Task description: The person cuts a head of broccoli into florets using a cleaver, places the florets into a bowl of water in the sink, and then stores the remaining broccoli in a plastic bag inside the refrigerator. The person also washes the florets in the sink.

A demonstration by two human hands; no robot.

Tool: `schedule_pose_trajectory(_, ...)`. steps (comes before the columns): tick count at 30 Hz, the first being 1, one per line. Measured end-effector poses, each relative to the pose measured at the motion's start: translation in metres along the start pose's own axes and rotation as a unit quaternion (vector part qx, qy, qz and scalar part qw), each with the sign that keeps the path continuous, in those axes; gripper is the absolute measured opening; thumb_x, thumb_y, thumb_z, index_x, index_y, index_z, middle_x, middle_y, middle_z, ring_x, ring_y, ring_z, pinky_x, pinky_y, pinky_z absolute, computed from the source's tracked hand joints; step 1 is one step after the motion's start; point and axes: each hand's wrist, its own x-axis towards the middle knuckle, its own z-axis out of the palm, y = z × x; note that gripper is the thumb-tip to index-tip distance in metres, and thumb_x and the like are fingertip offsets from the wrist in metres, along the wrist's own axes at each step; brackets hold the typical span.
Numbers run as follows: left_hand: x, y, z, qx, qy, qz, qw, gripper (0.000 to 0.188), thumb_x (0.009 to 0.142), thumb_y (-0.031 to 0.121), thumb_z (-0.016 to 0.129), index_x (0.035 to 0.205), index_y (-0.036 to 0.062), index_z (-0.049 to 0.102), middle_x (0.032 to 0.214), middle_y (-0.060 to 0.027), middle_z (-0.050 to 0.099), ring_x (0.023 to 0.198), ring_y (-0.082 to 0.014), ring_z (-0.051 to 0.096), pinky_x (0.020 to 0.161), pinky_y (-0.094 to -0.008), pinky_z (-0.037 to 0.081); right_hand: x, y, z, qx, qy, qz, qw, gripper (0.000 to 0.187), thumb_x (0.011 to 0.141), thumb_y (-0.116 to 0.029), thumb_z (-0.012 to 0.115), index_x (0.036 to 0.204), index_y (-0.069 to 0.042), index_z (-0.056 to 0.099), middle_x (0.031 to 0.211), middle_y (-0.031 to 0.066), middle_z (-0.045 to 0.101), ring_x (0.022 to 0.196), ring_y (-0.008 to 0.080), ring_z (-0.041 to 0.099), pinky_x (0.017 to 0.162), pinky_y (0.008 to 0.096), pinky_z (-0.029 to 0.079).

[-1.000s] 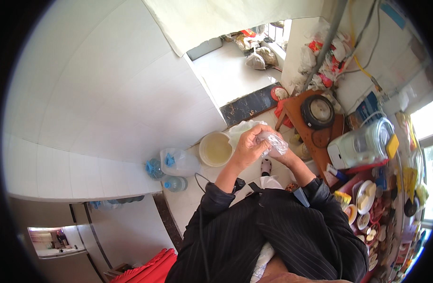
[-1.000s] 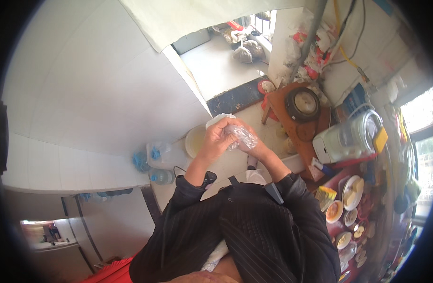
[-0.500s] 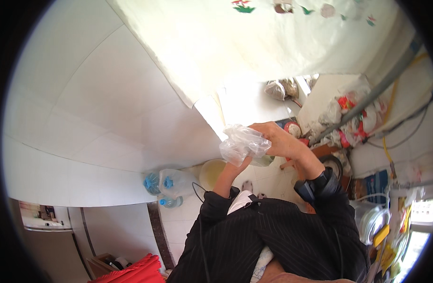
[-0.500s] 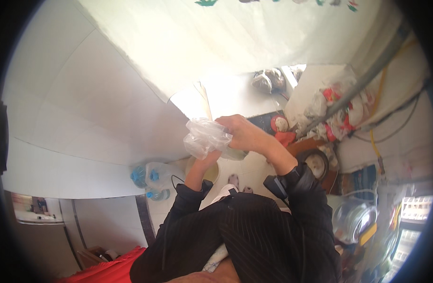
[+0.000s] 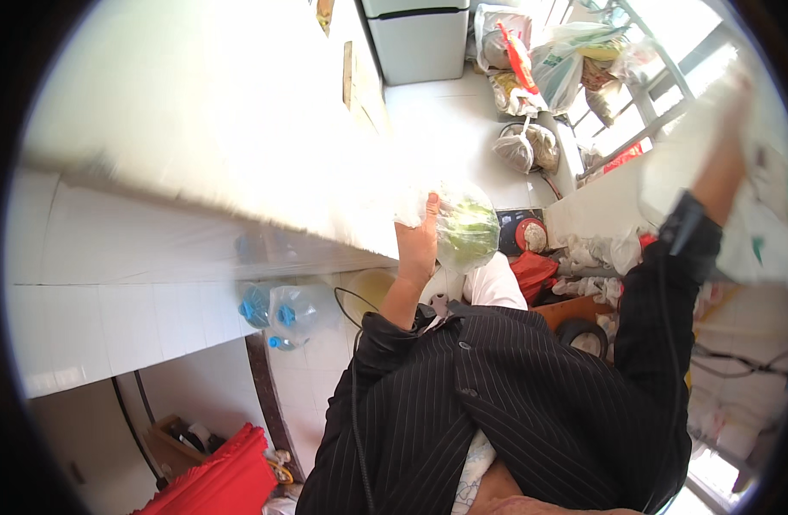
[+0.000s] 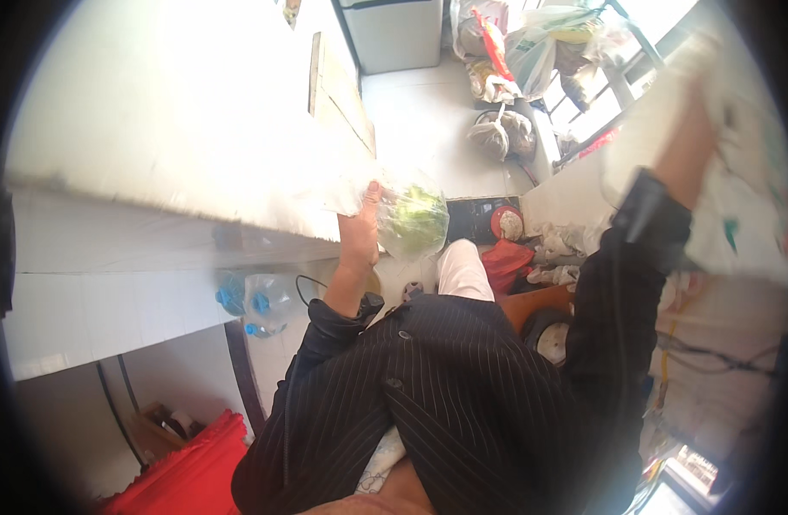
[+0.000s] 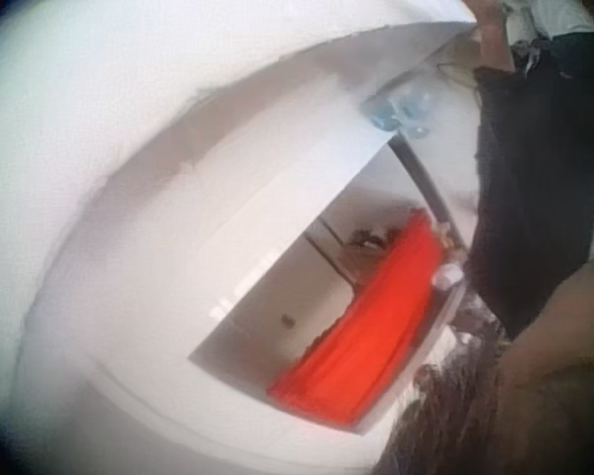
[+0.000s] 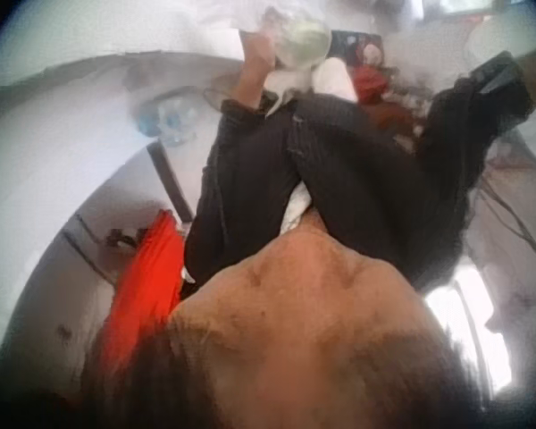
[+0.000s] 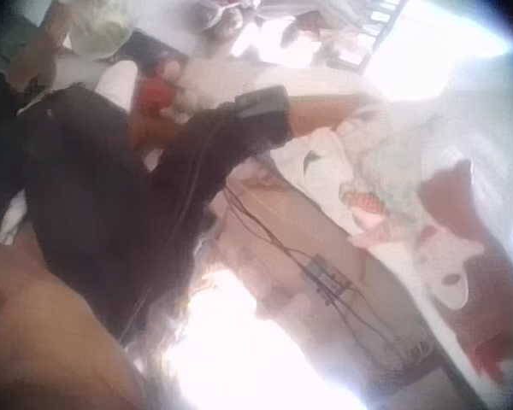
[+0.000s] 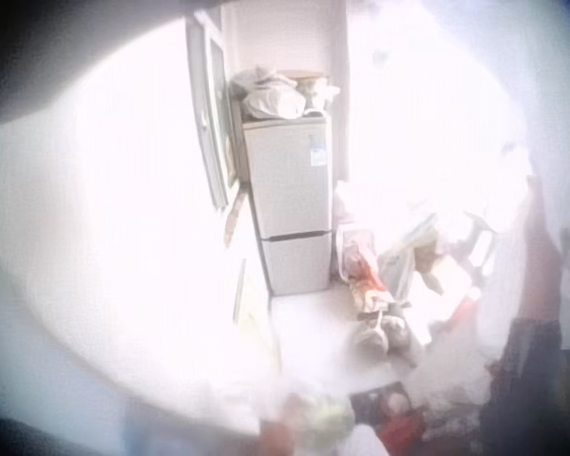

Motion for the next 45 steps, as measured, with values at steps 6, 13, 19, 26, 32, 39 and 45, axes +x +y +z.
schedule_pose_trajectory(6, 0.076, -0.011, 0.033, -0.027, 0.104, -0.014, 0.994, 0.040, 0.095, 0.025, 0.065, 0.122, -0.0041, 0.057, 0.117, -0.0082, 0.061, 0.105, -0.0162, 0.055, 0.093, -0.0309, 0.045, 0.084, 0.053, -0.004, 0.036, 0.260, -0.142, 0.955, 0.050, 0.093, -0.018, 0.057, 0.140, -0.004, 0.045, 0.140, 0.0104, 0.048, 0.120, 0.0222, 0.054, 0.100, 0.0388, 0.046)
schedule_pose_trajectory(13, 0.171, -0.006, 0.136, -0.027, 0.222, -0.042, 0.974, 0.031, 0.098, 0.025, 0.061, 0.114, -0.0016, 0.060, 0.109, -0.0059, 0.061, 0.100, -0.0147, 0.054, 0.091, -0.0300, 0.044, 0.162, 0.142, 0.156, 0.316, -0.123, 0.094, 0.936, 0.049, 0.096, -0.024, 0.057, 0.139, -0.004, 0.046, 0.141, 0.0096, 0.047, 0.121, 0.0182, 0.052, 0.095, 0.0342, 0.045)
schedule_pose_trajectory(19, 0.240, -0.005, 0.210, -0.053, 0.158, -0.025, 0.986, 0.030, 0.100, 0.024, 0.056, 0.115, -0.0013, 0.061, 0.114, -0.0076, 0.062, 0.104, -0.0164, 0.055, 0.093, -0.0308, 0.043, 0.154, 0.180, 0.236, 0.542, -0.421, 0.436, 0.582, 0.081, 0.093, -0.066, 0.046, 0.148, -0.008, 0.032, 0.150, 0.0145, 0.036, 0.133, 0.0320, 0.042, 0.105, 0.0496, 0.038)
schedule_pose_trajectory(26, 0.325, 0.008, 0.236, -0.003, 0.164, 0.039, 0.986, 0.029, 0.097, 0.025, 0.063, 0.110, 0.0000, 0.061, 0.105, -0.0041, 0.061, 0.096, -0.0151, 0.055, 0.087, -0.0309, 0.045, 0.225, 0.188, 0.269, 0.720, -0.298, 0.381, 0.497, 0.044, 0.095, -0.041, 0.057, 0.130, -0.015, 0.055, 0.132, 0.0049, 0.057, 0.122, 0.0241, 0.054, 0.105, 0.0439, 0.042)
schedule_pose_trajectory(32, 0.418, 0.036, 0.257, -0.075, 0.131, 0.120, 0.981, 0.037, 0.091, 0.013, 0.069, 0.121, -0.0005, 0.053, 0.112, -0.0067, 0.058, 0.101, -0.0166, 0.054, 0.090, -0.0306, 0.044, 0.306, 0.205, 0.296, 0.750, -0.273, 0.299, 0.523, 0.054, 0.092, -0.036, 0.060, 0.135, -0.007, 0.047, 0.134, 0.0093, 0.054, 0.124, 0.0241, 0.051, 0.107, 0.0404, 0.039)
schedule_pose_trajectory(39, 0.510, 0.067, 0.256, 0.165, 0.099, 0.151, 0.970, 0.061, 0.083, 0.013, 0.077, 0.132, -0.0007, 0.044, 0.124, -0.0097, 0.055, 0.112, -0.0205, 0.053, 0.096, -0.0360, 0.044, 0.394, 0.211, 0.321, 0.755, -0.226, 0.234, 0.569, 0.061, 0.089, -0.037, 0.064, 0.138, -0.008, 0.044, 0.135, 0.0085, 0.052, 0.124, 0.0248, 0.051, 0.108, 0.0394, 0.039)
schedule_pose_trajectory(45, 0.577, 0.096, 0.254, 0.184, 0.016, 0.178, 0.966, 0.065, 0.077, 0.018, 0.083, 0.128, 0.0014, 0.049, 0.120, -0.0100, 0.057, 0.110, -0.0224, 0.055, 0.093, -0.0373, 0.046, 0.480, 0.212, 0.330, 0.749, -0.288, 0.225, 0.553, 0.081, 0.079, -0.035, 0.073, 0.145, -0.004, 0.036, 0.137, 0.0131, 0.050, 0.125, 0.0272, 0.052, 0.109, 0.0402, 0.040)
